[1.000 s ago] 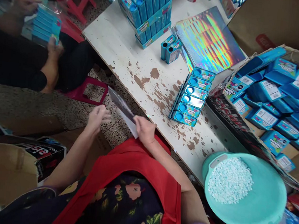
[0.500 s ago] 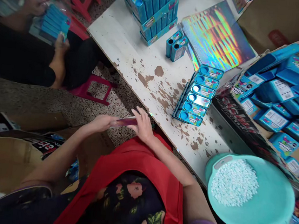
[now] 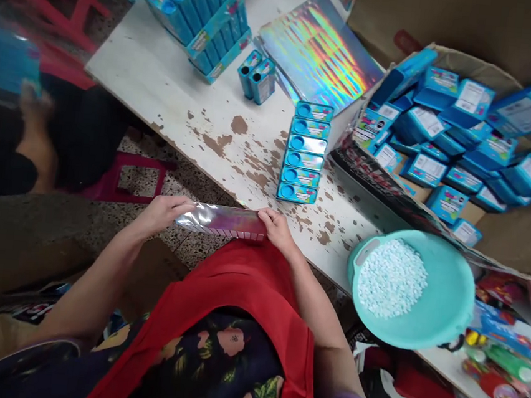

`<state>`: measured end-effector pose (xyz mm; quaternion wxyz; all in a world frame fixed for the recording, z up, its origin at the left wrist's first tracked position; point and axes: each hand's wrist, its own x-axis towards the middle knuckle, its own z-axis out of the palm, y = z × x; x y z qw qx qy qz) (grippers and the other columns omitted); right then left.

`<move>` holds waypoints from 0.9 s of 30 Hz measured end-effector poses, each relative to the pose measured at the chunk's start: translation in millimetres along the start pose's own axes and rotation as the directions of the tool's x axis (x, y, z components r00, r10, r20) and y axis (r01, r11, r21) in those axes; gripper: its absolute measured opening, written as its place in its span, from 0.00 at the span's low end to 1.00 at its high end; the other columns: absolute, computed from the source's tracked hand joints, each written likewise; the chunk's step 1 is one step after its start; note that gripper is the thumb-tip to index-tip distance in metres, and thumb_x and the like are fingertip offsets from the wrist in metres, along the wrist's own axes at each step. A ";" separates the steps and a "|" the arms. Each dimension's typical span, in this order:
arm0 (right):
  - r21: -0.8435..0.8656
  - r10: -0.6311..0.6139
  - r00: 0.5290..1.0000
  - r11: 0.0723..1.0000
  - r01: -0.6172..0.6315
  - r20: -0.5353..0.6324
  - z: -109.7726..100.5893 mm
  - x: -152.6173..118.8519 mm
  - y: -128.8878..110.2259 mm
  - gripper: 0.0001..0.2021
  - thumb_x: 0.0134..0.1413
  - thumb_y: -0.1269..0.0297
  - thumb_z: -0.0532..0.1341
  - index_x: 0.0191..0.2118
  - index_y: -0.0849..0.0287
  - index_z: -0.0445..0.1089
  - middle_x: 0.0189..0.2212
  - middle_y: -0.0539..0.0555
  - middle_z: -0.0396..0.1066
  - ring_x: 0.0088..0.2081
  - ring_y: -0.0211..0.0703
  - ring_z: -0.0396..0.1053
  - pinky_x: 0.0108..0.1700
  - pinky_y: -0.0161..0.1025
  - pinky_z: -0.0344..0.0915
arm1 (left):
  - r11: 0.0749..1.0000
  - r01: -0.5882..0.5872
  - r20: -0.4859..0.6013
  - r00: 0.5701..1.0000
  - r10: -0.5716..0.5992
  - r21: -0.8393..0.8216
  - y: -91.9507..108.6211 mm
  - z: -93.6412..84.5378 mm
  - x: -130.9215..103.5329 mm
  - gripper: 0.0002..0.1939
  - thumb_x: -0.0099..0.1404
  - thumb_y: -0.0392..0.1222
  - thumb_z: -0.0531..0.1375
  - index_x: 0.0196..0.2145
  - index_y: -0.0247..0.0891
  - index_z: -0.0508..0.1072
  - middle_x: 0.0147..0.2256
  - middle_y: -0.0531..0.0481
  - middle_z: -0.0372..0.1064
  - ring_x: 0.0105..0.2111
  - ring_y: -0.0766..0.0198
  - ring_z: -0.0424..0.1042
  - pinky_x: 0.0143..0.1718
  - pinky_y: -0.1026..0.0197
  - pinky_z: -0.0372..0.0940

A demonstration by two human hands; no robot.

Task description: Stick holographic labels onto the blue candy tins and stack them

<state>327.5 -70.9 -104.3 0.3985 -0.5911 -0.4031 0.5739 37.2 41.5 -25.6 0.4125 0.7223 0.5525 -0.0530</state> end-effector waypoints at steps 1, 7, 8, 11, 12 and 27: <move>0.008 0.006 1.000 1.000 -0.006 -0.028 -6.0 -5.3 2.4 0.21 0.54 0.43 0.55 0.32 0.58 0.72 0.28 0.50 0.72 0.30 0.39 0.66 0.35 0.36 0.63 | 1.000 -0.026 0.016 1.000 0.026 -0.017 4.1 5.5 6.3 0.19 0.63 0.55 0.52 0.30 0.37 0.72 0.28 0.53 0.70 0.31 0.63 0.67 0.31 0.66 0.57; 0.091 0.136 0.867 0.990 -0.105 -0.480 -47.9 -48.9 30.8 0.21 0.41 0.43 0.66 0.25 0.59 0.69 0.23 0.51 0.71 0.26 0.39 0.66 0.31 0.36 0.63 | 0.996 -0.057 0.107 0.992 0.063 -0.063 35.9 60.4 40.6 0.16 0.59 0.53 0.57 0.27 0.37 0.74 0.29 0.52 0.73 0.32 0.62 0.69 0.35 0.64 0.60; 0.098 0.156 0.818 0.988 -0.122 -0.553 -55.2 -58.0 36.5 0.21 0.39 0.44 0.67 0.24 0.59 0.69 0.22 0.50 0.71 0.26 0.39 0.65 0.30 0.36 0.63 | 0.996 -0.057 0.136 0.988 0.066 -0.073 40.9 71.5 44.6 0.16 0.59 0.53 0.57 0.27 0.37 0.74 0.31 0.51 0.75 0.33 0.61 0.70 0.36 0.64 0.61; 0.045 0.149 0.742 0.986 -0.158 -0.654 -73.4 -84.5 52.8 0.18 0.41 0.47 0.66 0.25 0.59 0.71 0.22 0.50 0.72 0.26 0.40 0.66 0.31 0.37 0.63 | 0.991 -0.110 0.214 0.969 0.125 -0.082 50.3 101.0 55.3 0.16 0.60 0.52 0.56 0.31 0.38 0.77 0.36 0.50 0.77 0.38 0.59 0.73 0.41 0.63 0.63; 0.019 0.133 0.744 0.987 -0.160 -0.655 -77.5 -92.1 57.7 0.17 0.44 0.47 0.65 0.27 0.59 0.72 0.24 0.51 0.73 0.27 0.40 0.66 0.33 0.38 0.64 | 0.987 -0.143 0.223 0.962 0.156 -0.072 51.2 108.1 58.9 0.17 0.62 0.52 0.54 0.33 0.39 0.78 0.39 0.49 0.78 0.40 0.58 0.73 0.44 0.62 0.63; -0.025 0.073 0.788 0.993 -0.111 -0.611 -70.4 -97.3 59.0 0.18 0.55 0.48 0.55 0.33 0.59 0.71 0.26 0.51 0.71 0.30 0.41 0.66 0.35 0.37 0.62 | 0.570 -0.776 0.216 0.626 0.749 0.272 129.5 153.7 54.9 0.19 0.71 0.44 0.50 0.54 0.37 0.69 0.55 0.39 0.67 0.58 0.54 0.64 0.59 0.50 0.57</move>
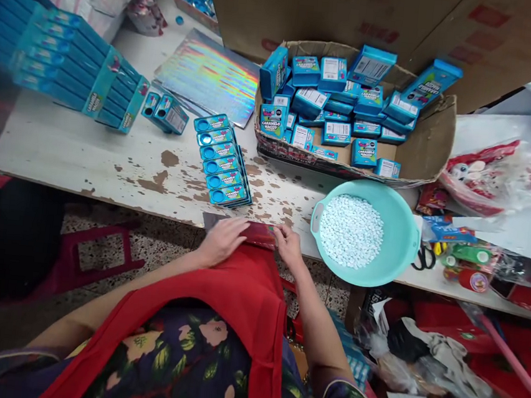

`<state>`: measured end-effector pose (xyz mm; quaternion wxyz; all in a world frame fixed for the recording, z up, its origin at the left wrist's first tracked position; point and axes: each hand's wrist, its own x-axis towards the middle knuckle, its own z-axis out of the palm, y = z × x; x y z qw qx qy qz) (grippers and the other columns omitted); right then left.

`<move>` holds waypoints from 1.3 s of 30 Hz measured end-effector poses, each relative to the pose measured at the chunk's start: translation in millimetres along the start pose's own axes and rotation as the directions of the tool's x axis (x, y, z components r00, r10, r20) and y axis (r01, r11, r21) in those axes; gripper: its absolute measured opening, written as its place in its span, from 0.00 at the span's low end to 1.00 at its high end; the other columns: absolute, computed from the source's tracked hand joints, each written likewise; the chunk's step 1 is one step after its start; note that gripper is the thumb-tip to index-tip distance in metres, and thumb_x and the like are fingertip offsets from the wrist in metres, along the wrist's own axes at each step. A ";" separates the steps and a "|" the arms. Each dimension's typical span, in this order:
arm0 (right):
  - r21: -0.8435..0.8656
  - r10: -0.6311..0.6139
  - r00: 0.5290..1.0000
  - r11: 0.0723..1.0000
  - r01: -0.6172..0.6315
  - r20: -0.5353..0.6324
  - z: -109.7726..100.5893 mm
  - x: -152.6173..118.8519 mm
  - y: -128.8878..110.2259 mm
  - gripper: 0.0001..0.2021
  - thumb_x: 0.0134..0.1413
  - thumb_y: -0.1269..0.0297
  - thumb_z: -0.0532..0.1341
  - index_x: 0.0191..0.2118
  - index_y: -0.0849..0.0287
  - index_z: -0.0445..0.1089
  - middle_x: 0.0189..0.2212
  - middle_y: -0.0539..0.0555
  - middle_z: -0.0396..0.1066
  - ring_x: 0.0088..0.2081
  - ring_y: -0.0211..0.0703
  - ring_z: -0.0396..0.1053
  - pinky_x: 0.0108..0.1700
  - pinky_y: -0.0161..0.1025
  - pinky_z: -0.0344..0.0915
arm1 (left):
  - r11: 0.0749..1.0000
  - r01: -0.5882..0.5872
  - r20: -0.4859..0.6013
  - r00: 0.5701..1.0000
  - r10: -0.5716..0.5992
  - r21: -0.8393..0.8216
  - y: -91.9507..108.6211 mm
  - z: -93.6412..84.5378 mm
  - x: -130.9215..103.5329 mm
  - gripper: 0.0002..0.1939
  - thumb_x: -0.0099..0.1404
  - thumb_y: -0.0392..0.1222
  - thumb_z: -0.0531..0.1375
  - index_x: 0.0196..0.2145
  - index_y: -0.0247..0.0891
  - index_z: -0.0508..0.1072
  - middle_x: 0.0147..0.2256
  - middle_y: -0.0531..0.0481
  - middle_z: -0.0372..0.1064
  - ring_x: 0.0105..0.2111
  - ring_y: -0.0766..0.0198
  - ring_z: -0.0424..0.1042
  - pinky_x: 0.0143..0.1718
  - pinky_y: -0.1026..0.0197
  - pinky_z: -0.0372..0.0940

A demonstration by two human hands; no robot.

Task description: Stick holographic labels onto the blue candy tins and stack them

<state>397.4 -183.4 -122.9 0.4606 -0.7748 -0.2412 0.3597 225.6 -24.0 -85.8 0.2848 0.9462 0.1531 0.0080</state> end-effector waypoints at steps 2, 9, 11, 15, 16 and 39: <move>0.045 0.027 1.000 0.999 -0.028 0.014 -2.1 1.0 -1.9 0.17 0.54 0.48 0.56 0.31 0.58 0.70 0.25 0.50 0.70 0.30 0.41 0.65 0.36 0.37 0.62 | 0.997 0.071 0.093 0.993 -0.067 -0.042 14.1 7.4 29.3 0.19 0.71 0.46 0.49 0.54 0.38 0.69 0.54 0.39 0.68 0.55 0.54 0.65 0.57 0.51 0.59; 0.080 0.094 0.994 0.993 -0.090 -0.046 2.4 0.8 6.0 0.20 0.57 0.47 0.55 0.27 0.59 0.68 0.22 0.48 0.66 0.28 0.40 0.64 0.33 0.36 0.62 | 0.971 0.211 0.341 0.926 -0.161 -0.114 13.1 19.6 80.3 0.17 0.71 0.46 0.47 0.37 0.38 0.72 0.38 0.44 0.74 0.39 0.57 0.71 0.41 0.58 0.61; -0.023 0.055 0.991 0.998 -0.058 -0.119 5.0 -2.7 9.9 0.21 0.60 0.47 0.52 0.29 0.60 0.69 0.24 0.50 0.69 0.29 0.41 0.66 0.34 0.37 0.64 | 0.969 0.211 0.375 0.915 -0.151 -0.125 12.5 23.6 81.5 0.17 0.71 0.46 0.46 0.37 0.38 0.72 0.37 0.45 0.73 0.38 0.58 0.71 0.40 0.59 0.60; -0.374 -0.275 0.921 0.913 0.160 -0.277 9.1 -15.7 14.8 0.18 0.64 0.56 0.52 0.51 0.62 0.68 0.47 0.62 0.72 0.49 0.48 0.69 0.52 0.47 0.65 | 0.968 0.219 0.395 0.906 -0.154 -0.125 12.6 29.8 83.3 0.16 0.70 0.44 0.47 0.36 0.38 0.73 0.35 0.48 0.73 0.37 0.59 0.70 0.40 0.61 0.58; -0.471 -0.367 0.897 0.854 0.220 -0.247 10.3 -19.3 15.5 0.19 0.64 0.59 0.52 0.55 0.62 0.65 0.53 0.64 0.69 0.55 0.50 0.65 0.56 0.49 0.62 | 0.966 0.227 0.388 0.907 -0.163 -0.125 12.0 30.7 84.0 0.16 0.70 0.44 0.46 0.35 0.39 0.73 0.34 0.48 0.73 0.36 0.60 0.69 0.39 0.61 0.58; -0.690 -0.618 0.786 0.572 0.444 -0.006 13.4 -26.1 13.7 0.19 0.61 0.71 0.56 0.57 0.57 0.66 0.46 0.58 0.74 0.53 0.49 0.66 0.51 0.46 0.66 | 0.932 0.299 0.367 0.906 -0.210 -0.206 5.4 30.7 94.1 0.17 0.67 0.43 0.48 0.34 0.37 0.75 0.35 0.47 0.75 0.33 0.61 0.69 0.35 0.62 0.57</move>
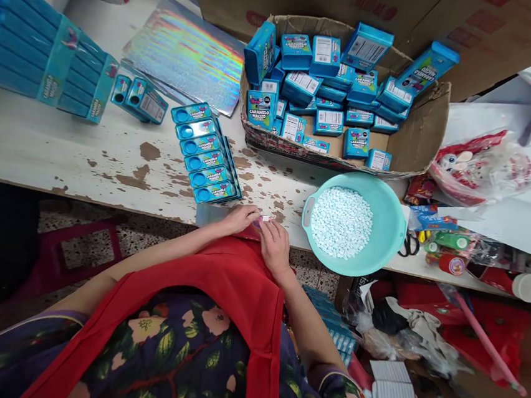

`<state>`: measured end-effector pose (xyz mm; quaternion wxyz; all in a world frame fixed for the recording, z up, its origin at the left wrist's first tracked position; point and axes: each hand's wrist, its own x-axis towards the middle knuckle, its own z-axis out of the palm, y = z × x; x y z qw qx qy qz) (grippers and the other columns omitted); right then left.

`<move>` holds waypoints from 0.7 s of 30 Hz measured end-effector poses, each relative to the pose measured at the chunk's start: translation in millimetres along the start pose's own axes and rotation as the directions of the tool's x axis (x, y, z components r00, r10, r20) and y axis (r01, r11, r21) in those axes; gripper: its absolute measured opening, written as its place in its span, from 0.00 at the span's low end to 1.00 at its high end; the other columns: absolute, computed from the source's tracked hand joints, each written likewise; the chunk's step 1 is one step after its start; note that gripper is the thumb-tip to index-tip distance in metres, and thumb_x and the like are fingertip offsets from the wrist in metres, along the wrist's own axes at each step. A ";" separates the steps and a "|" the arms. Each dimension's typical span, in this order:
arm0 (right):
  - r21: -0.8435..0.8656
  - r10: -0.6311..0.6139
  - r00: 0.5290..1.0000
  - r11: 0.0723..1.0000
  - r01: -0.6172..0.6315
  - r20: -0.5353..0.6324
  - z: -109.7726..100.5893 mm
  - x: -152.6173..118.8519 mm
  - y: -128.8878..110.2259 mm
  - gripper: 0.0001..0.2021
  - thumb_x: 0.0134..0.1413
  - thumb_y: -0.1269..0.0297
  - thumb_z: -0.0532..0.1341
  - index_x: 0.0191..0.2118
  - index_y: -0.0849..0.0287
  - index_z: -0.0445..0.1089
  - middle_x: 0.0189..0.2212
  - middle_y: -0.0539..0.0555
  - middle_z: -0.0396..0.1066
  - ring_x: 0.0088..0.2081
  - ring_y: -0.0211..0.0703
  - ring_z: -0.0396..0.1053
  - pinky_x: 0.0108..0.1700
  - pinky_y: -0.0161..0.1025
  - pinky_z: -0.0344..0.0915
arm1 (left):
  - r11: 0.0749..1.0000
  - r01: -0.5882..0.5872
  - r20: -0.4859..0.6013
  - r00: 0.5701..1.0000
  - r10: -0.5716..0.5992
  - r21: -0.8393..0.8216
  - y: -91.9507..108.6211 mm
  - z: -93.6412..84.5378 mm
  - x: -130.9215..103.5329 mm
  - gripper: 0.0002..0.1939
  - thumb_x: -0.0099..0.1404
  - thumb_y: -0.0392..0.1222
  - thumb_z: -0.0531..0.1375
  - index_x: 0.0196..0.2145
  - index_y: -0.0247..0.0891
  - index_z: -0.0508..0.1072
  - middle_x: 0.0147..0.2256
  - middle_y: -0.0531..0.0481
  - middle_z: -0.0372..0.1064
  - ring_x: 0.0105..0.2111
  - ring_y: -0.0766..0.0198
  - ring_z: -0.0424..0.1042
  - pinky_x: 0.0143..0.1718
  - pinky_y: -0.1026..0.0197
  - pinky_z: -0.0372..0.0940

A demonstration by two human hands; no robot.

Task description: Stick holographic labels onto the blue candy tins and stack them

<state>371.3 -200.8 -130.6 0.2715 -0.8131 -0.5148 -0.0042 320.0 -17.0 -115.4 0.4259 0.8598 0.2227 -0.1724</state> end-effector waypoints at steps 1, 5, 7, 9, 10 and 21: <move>0.001 0.002 1.000 1.000 -0.002 0.003 -0.9 2.7 1.2 0.18 0.62 0.71 0.56 0.56 0.57 0.67 0.43 0.58 0.75 0.50 0.49 0.68 0.49 0.46 0.67 | 1.000 0.000 -0.001 1.000 0.000 0.002 -0.5 0.1 0.7 0.16 0.67 0.43 0.48 0.34 0.37 0.75 0.35 0.47 0.75 0.33 0.61 0.69 0.35 0.62 0.58; 0.017 -0.030 0.999 0.999 0.030 0.030 -19.5 8.7 2.2 0.13 0.62 0.71 0.55 0.49 0.57 0.72 0.31 0.56 0.74 0.40 0.46 0.70 0.48 0.46 0.67 | 0.999 -0.012 -0.035 0.999 0.014 0.053 -5.5 3.2 8.3 0.16 0.68 0.43 0.49 0.35 0.36 0.75 0.35 0.46 0.74 0.35 0.60 0.69 0.36 0.62 0.59; 0.071 -0.050 0.997 0.996 0.046 0.053 -40.0 14.0 -0.9 0.12 0.62 0.72 0.55 0.46 0.56 0.73 0.30 0.54 0.74 0.36 0.44 0.71 0.46 0.44 0.68 | 0.997 0.012 -0.050 0.999 -0.008 0.081 -7.3 5.7 12.6 0.15 0.68 0.42 0.49 0.36 0.36 0.75 0.36 0.44 0.74 0.36 0.59 0.70 0.39 0.61 0.61; 0.149 0.000 0.999 0.989 -0.008 0.051 -64.4 23.7 -6.0 0.11 0.61 0.71 0.57 0.47 0.56 0.73 0.30 0.54 0.74 0.34 0.41 0.71 0.42 0.41 0.69 | 0.997 0.038 -0.089 0.996 -0.032 0.067 -5.3 6.7 13.3 0.14 0.67 0.39 0.50 0.39 0.35 0.75 0.40 0.42 0.74 0.40 0.57 0.70 0.44 0.59 0.62; 0.196 0.056 0.997 0.978 -0.064 0.046 -76.2 30.0 -8.7 0.11 0.61 0.70 0.58 0.47 0.56 0.72 0.31 0.53 0.74 0.34 0.41 0.71 0.40 0.40 0.69 | 0.999 0.030 -0.130 0.991 -0.027 0.022 -2.2 6.0 11.4 0.13 0.67 0.39 0.51 0.41 0.34 0.74 0.43 0.40 0.73 0.44 0.56 0.70 0.47 0.58 0.62; 0.712 0.564 0.765 0.395 -0.580 0.311 -101.2 71.9 -33.8 0.15 0.45 0.61 0.70 0.40 0.57 0.73 0.28 0.49 0.74 0.30 0.38 0.71 0.36 0.38 0.69 | 0.733 -0.060 -0.009 0.997 0.073 -0.678 56.4 -39.0 -75.3 0.15 0.64 0.50 0.56 0.32 0.35 0.72 0.23 0.54 0.66 0.26 0.68 0.67 0.31 0.66 0.63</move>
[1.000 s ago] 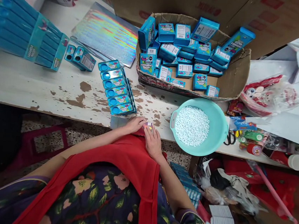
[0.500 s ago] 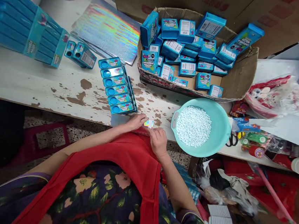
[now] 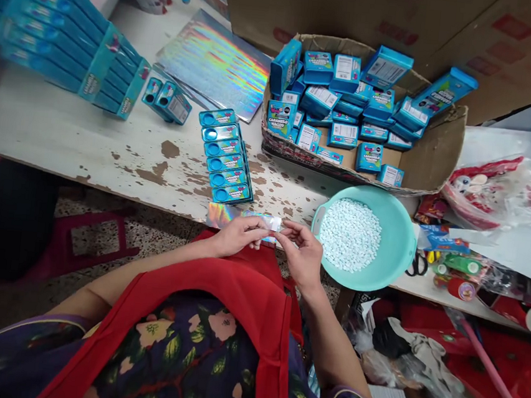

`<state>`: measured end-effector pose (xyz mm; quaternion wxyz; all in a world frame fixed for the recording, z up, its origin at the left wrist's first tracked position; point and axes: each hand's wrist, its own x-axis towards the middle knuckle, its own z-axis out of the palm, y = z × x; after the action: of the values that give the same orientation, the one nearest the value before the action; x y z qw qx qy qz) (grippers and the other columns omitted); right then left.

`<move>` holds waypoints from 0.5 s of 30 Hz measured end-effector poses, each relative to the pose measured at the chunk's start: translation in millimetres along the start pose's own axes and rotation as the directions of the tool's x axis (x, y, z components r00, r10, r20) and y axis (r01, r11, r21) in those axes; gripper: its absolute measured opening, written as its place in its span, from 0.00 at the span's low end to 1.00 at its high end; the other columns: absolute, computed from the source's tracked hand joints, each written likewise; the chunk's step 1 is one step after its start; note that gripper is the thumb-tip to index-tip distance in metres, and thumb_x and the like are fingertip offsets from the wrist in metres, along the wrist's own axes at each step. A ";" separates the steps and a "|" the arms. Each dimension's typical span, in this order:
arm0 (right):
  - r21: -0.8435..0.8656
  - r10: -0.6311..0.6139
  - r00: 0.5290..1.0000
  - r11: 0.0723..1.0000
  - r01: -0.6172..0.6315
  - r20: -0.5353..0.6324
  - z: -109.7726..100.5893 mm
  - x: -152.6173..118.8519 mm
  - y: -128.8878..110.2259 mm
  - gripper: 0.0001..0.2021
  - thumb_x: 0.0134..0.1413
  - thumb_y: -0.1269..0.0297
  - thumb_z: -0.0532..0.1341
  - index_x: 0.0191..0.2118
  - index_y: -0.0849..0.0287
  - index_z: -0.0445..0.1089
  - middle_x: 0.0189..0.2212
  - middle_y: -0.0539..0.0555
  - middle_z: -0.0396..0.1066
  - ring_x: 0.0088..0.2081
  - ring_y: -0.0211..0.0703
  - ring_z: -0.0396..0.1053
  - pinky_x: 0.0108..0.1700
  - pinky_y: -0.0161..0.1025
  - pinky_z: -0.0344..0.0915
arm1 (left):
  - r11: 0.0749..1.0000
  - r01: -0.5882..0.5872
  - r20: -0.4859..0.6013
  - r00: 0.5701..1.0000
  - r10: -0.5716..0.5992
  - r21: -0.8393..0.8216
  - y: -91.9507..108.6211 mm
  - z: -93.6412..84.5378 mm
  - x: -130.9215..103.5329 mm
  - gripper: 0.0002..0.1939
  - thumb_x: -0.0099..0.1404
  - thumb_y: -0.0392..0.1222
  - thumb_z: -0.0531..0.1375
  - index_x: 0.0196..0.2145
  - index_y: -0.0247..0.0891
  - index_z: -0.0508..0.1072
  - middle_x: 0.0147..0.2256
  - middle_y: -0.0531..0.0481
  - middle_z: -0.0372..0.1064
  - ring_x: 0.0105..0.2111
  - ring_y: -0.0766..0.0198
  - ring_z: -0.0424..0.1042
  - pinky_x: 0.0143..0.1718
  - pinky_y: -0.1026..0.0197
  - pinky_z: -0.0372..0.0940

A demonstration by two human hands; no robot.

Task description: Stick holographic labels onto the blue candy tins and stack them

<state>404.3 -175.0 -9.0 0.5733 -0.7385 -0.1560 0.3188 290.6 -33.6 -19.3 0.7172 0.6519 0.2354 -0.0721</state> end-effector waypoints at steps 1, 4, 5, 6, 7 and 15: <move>-0.001 -0.005 1.000 1.000 0.005 -0.015 7.8 0.3 -1.8 0.14 0.45 0.61 0.70 0.39 0.56 0.73 0.28 0.49 0.74 0.31 0.38 0.71 0.37 0.39 0.69 | 0.999 0.019 -0.050 0.999 -0.017 0.035 2.6 -3.9 -7.4 0.14 0.64 0.50 0.55 0.31 0.36 0.72 0.22 0.55 0.65 0.25 0.68 0.66 0.30 0.66 0.63; -0.027 -0.052 0.998 0.998 0.052 -0.018 35.8 2.4 -12.0 0.12 0.45 0.62 0.70 0.37 0.56 0.74 0.29 0.50 0.75 0.33 0.39 0.72 0.43 0.41 0.69 | 0.993 0.050 -0.237 0.971 -0.023 0.106 7.3 -21.2 -27.7 0.13 0.63 0.48 0.56 0.33 0.37 0.73 0.23 0.54 0.68 0.25 0.68 0.67 0.30 0.66 0.63; -0.017 -0.064 0.998 0.998 0.064 0.006 45.3 3.6 -16.5 0.12 0.45 0.62 0.70 0.37 0.56 0.74 0.29 0.50 0.76 0.33 0.40 0.72 0.43 0.42 0.70 | 0.994 0.060 -0.291 0.956 -0.033 0.086 8.8 -27.8 -33.7 0.13 0.63 0.49 0.57 0.34 0.36 0.73 0.25 0.54 0.69 0.25 0.68 0.68 0.30 0.66 0.64; 0.007 -0.068 0.997 0.998 0.068 0.039 53.9 4.9 -21.3 0.12 0.45 0.61 0.70 0.37 0.56 0.74 0.29 0.50 0.76 0.32 0.40 0.72 0.42 0.42 0.70 | 0.997 0.067 -0.327 0.944 -0.048 0.047 10.5 -34.3 -39.1 0.13 0.62 0.49 0.57 0.35 0.36 0.73 0.26 0.53 0.70 0.25 0.67 0.69 0.30 0.65 0.65; 0.040 -0.067 0.995 0.997 0.064 0.075 61.3 6.3 -26.0 0.12 0.45 0.61 0.70 0.37 0.55 0.74 0.29 0.49 0.76 0.32 0.40 0.72 0.41 0.42 0.71 | 0.998 0.069 -0.345 0.936 -0.063 0.003 12.5 -40.4 -44.0 0.14 0.62 0.50 0.58 0.35 0.36 0.73 0.26 0.52 0.71 0.26 0.67 0.70 0.30 0.65 0.66; 0.344 0.149 0.967 0.914 -0.214 0.205 67.2 20.5 -45.6 0.17 0.35 0.64 0.75 0.35 0.56 0.74 0.25 0.46 0.72 0.28 0.33 0.69 0.34 0.33 0.70 | 0.989 0.014 -0.348 0.935 -0.065 -0.146 26.0 -62.1 -66.2 0.16 0.58 0.44 0.63 0.44 0.37 0.70 0.28 0.54 0.72 0.30 0.67 0.73 0.35 0.66 0.68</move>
<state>382.2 -99.2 18.9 0.6518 -0.6003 -0.0743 0.4575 228.0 16.7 30.2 0.7064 0.5969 0.3774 0.0478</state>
